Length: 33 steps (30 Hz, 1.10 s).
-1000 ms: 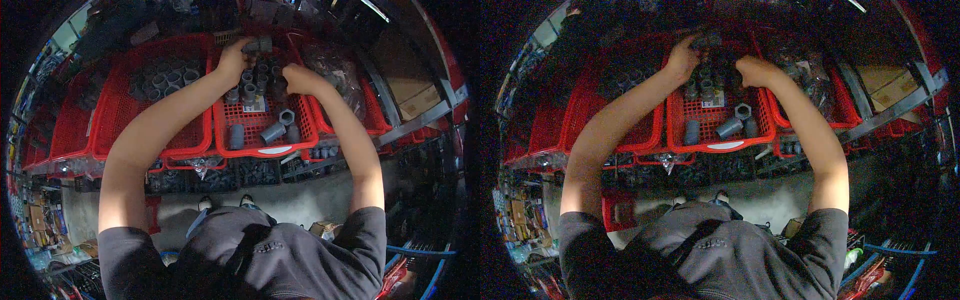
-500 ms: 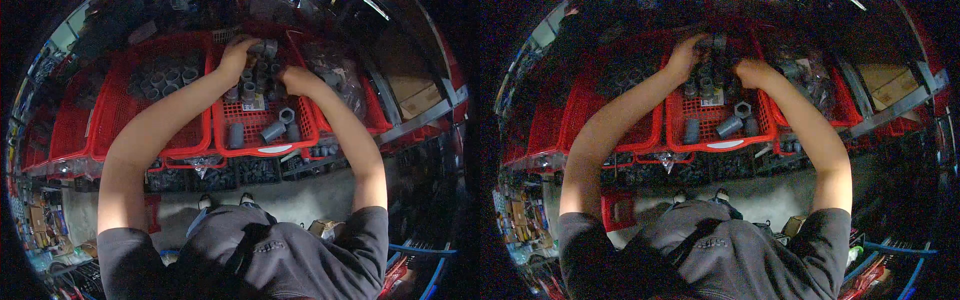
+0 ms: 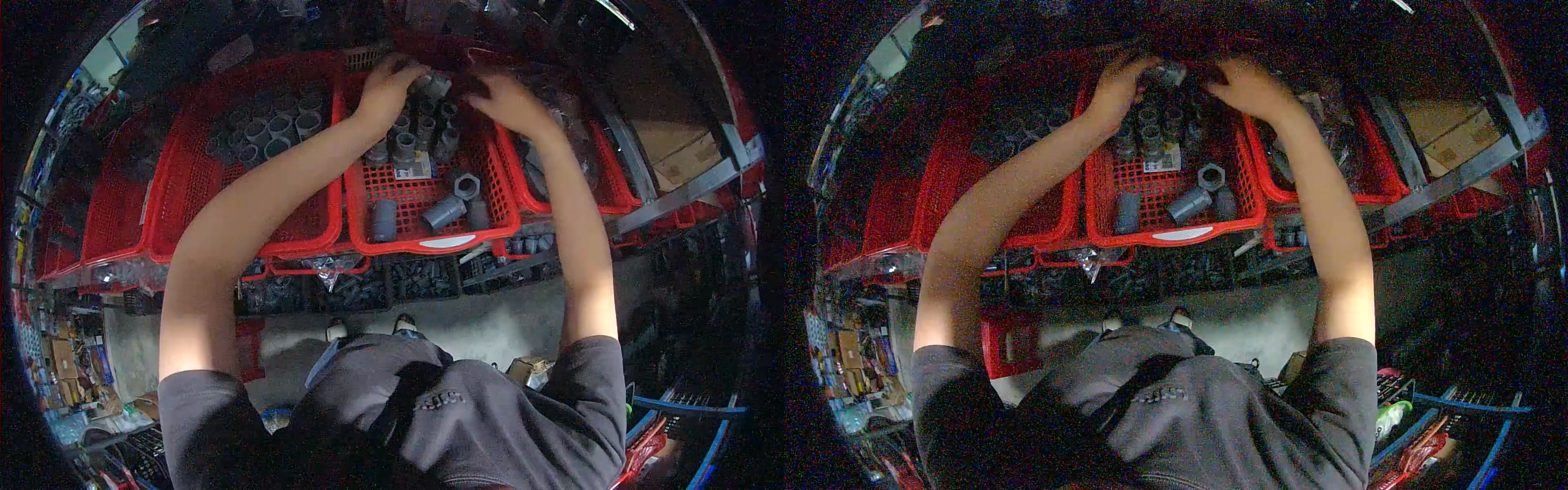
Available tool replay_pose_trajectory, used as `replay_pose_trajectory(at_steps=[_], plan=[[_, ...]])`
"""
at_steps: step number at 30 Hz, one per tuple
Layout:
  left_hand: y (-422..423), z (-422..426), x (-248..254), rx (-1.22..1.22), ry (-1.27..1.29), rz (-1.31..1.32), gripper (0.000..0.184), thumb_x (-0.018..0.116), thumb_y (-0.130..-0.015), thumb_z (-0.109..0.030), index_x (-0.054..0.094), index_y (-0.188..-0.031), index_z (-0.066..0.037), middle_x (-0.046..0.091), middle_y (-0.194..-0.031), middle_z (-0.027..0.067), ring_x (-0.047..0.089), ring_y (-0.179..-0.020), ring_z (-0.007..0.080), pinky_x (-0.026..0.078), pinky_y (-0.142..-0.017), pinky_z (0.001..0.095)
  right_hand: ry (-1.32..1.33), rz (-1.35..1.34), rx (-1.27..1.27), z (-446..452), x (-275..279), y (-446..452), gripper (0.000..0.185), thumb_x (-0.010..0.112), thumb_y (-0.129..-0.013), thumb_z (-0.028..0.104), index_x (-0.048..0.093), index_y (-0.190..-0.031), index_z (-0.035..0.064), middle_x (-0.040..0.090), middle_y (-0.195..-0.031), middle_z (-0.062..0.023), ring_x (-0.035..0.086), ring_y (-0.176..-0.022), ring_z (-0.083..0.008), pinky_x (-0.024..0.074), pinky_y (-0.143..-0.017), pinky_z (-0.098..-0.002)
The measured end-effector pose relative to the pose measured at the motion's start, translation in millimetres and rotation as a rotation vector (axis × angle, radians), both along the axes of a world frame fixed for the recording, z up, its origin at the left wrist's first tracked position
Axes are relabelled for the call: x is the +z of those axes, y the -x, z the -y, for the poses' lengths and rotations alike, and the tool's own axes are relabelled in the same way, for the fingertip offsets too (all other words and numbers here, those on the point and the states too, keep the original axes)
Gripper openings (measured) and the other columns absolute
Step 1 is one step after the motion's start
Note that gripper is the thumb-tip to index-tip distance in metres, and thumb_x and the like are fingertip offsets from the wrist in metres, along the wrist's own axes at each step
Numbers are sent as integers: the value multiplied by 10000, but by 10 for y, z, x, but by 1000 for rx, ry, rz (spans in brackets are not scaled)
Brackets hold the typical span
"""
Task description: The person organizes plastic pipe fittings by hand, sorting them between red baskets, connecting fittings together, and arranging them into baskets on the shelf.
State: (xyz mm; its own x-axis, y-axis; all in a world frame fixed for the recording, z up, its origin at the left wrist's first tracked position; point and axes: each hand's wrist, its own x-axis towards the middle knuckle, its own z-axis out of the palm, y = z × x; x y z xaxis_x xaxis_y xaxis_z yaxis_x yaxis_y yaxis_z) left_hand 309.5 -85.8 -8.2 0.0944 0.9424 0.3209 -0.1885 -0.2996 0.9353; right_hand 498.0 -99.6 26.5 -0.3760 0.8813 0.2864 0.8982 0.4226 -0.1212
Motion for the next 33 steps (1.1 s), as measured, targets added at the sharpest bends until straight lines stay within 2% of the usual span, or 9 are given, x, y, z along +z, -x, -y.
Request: replay_pose_trajectory(at_steps=[5, 8, 10, 13, 15, 19, 22, 24, 33], plan=[[2, -63, -46, -23, -130, -124, 282, 573, -681, -239, 548, -846, -12, 574, -783, 93, 533, -737, 176, 402, -688, 280, -58, -252, 179, -100, -54, -108, 504, 571, -679, 255, 438, -1104, 19, 468, -1095, -177, 438, -1022, -302, 349, -856, -328], [-7, -45, -48, 49, -268, -313, 320, 587, -663, -262, 547, -847, -3, 578, -802, 120, 554, -744, 209, 417, -676, 309, 8, -41, 156, -37, -86, -55, 495, 598, -646, 275, 480, -1055, 22, 504, -1031, -181, 474, -965, -310, 379, -818, -338], [-15, -15, -24, 82, -335, -530, 359, 594, -646, -301, 547, -868, -24, 577, -810, 140, 561, -755, 265, 430, -666, 342, 358, 409, 72, -46, -97, 60, 469, 631, -604, 290, 527, -979, 27, 524, -978, -183, 500, -903, -322, 412, -758, -360], [-52, 52, -30, 158, -376, -775, 431, 611, -658, -327, 526, -933, -5, 569, -843, 164, 556, -765, 267, 425, -710, 327, 287, 416, 162, 16, -198, 179, 437, 645, -587, 281, 540, -918, 17, 542, -891, -183, 514, -842, -327, 421, -715, -376], [-48, 30, -45, 138, -374, -772, 423, 602, -643, -348, 533, -924, -39, 568, -848, 158, 547, -787, 289, 427, -707, 352, 198, 378, 231, 15, -298, 169, 396, 649, -579, 269, 548, -849, -1, 550, -806, -187, 523, -783, -333, 425, -689, -383], [-19, 78, -1, 190, -395, -705, 428, 595, -626, -370, 538, -927, -72, 565, -845, 154, 538, -810, 312, 429, -706, 377, 319, 212, 199, -227, -395, 32, 375, 648, -580, 255, 558, -847, 7, 547, -845, -192, 525, -797, -333, 428, -690, -382], [-61, -66, -114, 203, -406, -703, 420, 588, -635, -370, 542, -924, -68, 560, -852, 158, 535, -818, 314, 427, -704, 381, 363, 307, 169, -91, -321, 67, 364, 649, -578, 248, 566, -857, 29, 547, -872, -188, 531, -807, -323, 435, -687, -386], [-52, -26, -90, 178, -412, -710, 421, 585, -639, -371, 542, -925, -66, 558, -866, 158, 532, -826, 314, 426, -704, 382, 357, 602, 30, -27, -382, 197, 375, 654, -569, 247, 570, -881, 57, 552, -882, -179, 538, -813, -310, 443, -681, -388], [-41, 9, -68, 153, -404, -716, 421, 583, -645, -378, 543, -919, -60, 562, -847, 161, 538, -817, 307, 424, -692, 385, 231, 715, 76, 57, -395, 271, 351, 617, -598, 264, 561, -888, 75, 563, -890, -136, 540, -811, -291, 448, -658, -387]])
